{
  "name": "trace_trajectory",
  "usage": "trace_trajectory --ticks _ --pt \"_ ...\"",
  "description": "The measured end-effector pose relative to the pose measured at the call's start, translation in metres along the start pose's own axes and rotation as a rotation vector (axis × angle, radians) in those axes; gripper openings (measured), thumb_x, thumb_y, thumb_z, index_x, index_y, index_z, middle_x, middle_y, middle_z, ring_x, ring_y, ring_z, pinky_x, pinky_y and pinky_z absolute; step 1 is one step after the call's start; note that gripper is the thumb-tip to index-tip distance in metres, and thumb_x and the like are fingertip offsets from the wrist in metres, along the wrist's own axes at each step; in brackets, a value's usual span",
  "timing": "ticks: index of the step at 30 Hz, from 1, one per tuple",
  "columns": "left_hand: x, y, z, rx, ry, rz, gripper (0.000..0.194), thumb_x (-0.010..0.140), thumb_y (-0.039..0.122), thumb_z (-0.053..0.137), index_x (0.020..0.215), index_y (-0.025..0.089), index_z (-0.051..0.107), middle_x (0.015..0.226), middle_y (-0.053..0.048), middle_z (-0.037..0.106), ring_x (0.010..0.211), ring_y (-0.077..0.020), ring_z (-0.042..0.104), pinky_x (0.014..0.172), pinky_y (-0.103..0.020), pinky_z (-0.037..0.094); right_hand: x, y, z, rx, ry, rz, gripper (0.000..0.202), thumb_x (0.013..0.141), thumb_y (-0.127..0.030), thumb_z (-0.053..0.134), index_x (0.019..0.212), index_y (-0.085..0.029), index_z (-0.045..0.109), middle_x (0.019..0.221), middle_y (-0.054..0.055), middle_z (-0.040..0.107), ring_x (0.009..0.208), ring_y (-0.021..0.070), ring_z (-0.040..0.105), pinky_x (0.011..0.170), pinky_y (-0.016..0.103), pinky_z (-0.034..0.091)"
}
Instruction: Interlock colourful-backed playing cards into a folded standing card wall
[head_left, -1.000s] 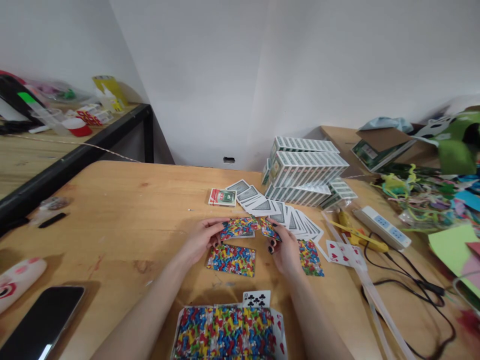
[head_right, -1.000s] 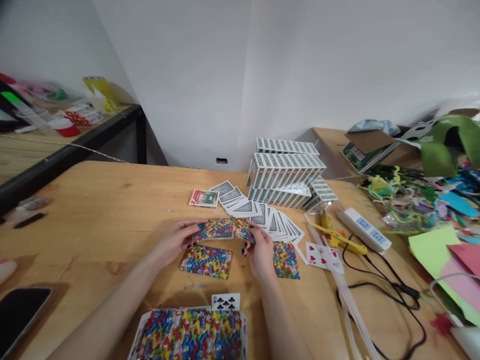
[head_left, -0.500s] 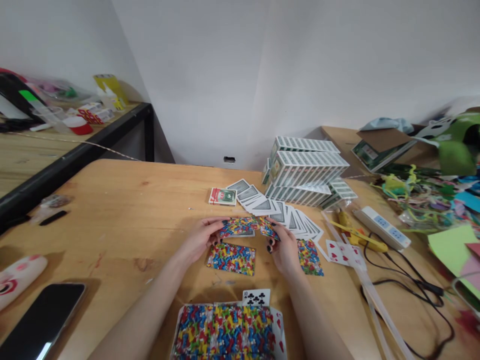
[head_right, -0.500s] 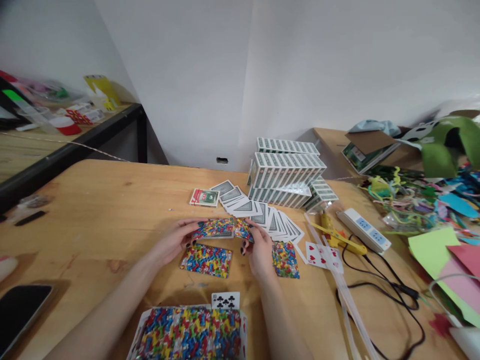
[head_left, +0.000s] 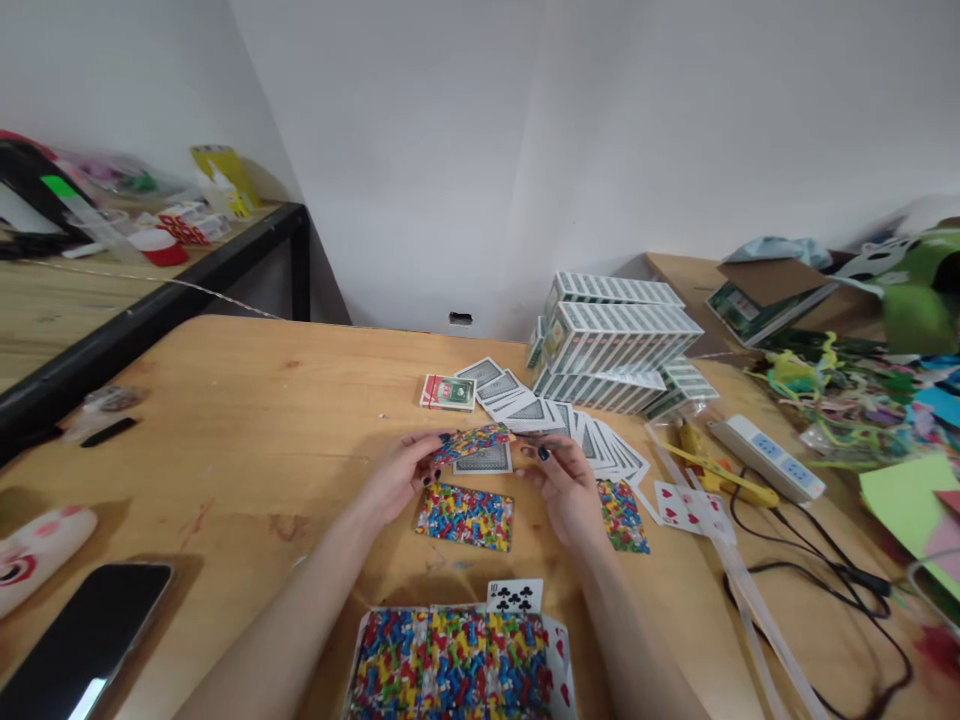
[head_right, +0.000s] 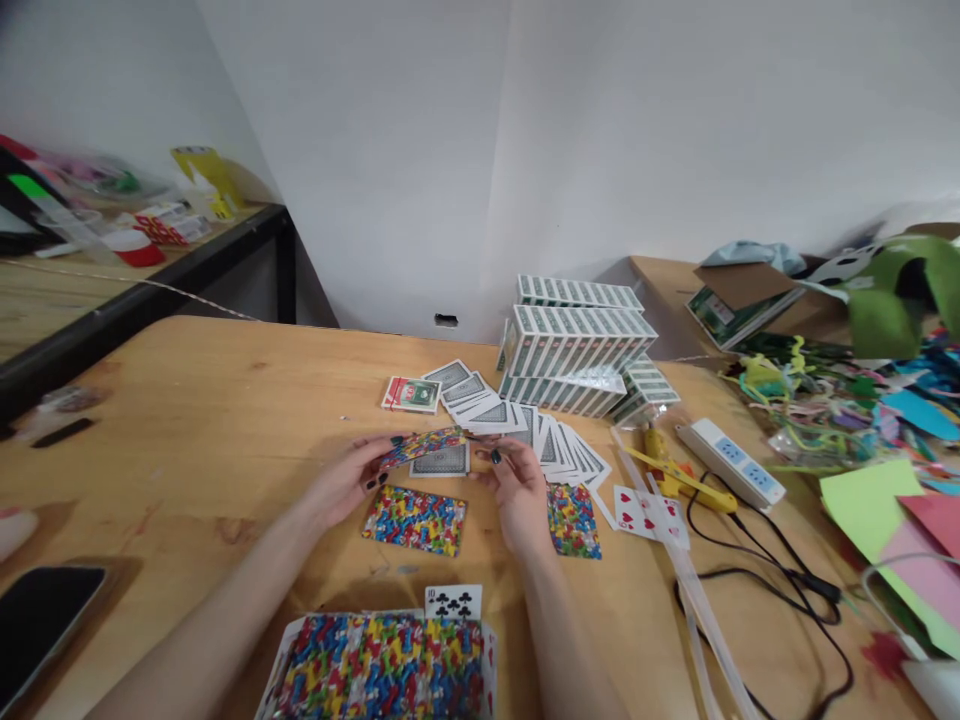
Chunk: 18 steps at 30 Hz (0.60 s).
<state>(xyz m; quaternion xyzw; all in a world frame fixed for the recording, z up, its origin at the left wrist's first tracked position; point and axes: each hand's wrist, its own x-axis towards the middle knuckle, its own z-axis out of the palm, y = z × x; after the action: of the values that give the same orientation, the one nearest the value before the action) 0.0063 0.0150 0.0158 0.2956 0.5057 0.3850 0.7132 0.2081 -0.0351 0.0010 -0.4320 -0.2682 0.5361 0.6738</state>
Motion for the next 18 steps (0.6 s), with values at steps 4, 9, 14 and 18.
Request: trace_trajectory --ticks 4,9,14,18 --pt "0.0 -0.001 -0.001 -0.061 -0.007 -0.007 0.023 0.059 0.021 0.069 0.08 0.013 0.071 0.059 0.0 0.063 0.045 -0.0037 0.046 0.04 -0.012 0.032 0.002 0.005 -0.006 -0.072 0.007 -0.091 0.014 0.06 -0.015 0.066 0.071 -0.023 0.063 0.104 0.002 0.061 0.099 0.0213 0.055 0.083 0.037 0.044" --pt "-0.001 -0.001 0.0 -0.028 -0.019 -0.019 0.027 0.059 0.023 0.07 0.084 0.014 0.07 0.065 -0.001 0.066 0.05 -0.0056 0.052 0.043 -0.013 0.035 0.004 0.009 -0.016 -0.163 0.036 -0.132 0.023 0.055 -0.007 0.055 0.07 -0.022 0.063 0.104 0.003 0.062 0.102 0.0226 0.054 0.084 0.039 0.041" --pt "-0.002 -0.001 0.001 0.026 -0.036 0.004 0.033 0.058 0.026 0.071 0.089 0.016 0.069 0.072 -0.002 0.068 0.057 -0.009 0.057 0.048 -0.015 0.038 0.005 0.011 -0.019 -0.211 0.041 -0.157 0.029 0.05 -0.005 0.046 0.067 -0.021 0.063 0.102 0.003 0.063 0.1 0.0218 0.054 0.085 0.038 0.04" --pt "-0.002 -0.002 0.002 0.086 -0.041 0.023 0.033 0.059 0.027 0.07 0.09 0.016 0.068 0.076 -0.003 0.068 0.057 -0.0098 0.056 0.049 -0.017 0.038 0.005 0.013 -0.02 -0.228 0.042 -0.186 0.031 0.049 -0.005 0.043 0.066 -0.021 0.063 0.102 0.002 0.062 0.101 0.0208 0.054 0.087 0.038 0.038"
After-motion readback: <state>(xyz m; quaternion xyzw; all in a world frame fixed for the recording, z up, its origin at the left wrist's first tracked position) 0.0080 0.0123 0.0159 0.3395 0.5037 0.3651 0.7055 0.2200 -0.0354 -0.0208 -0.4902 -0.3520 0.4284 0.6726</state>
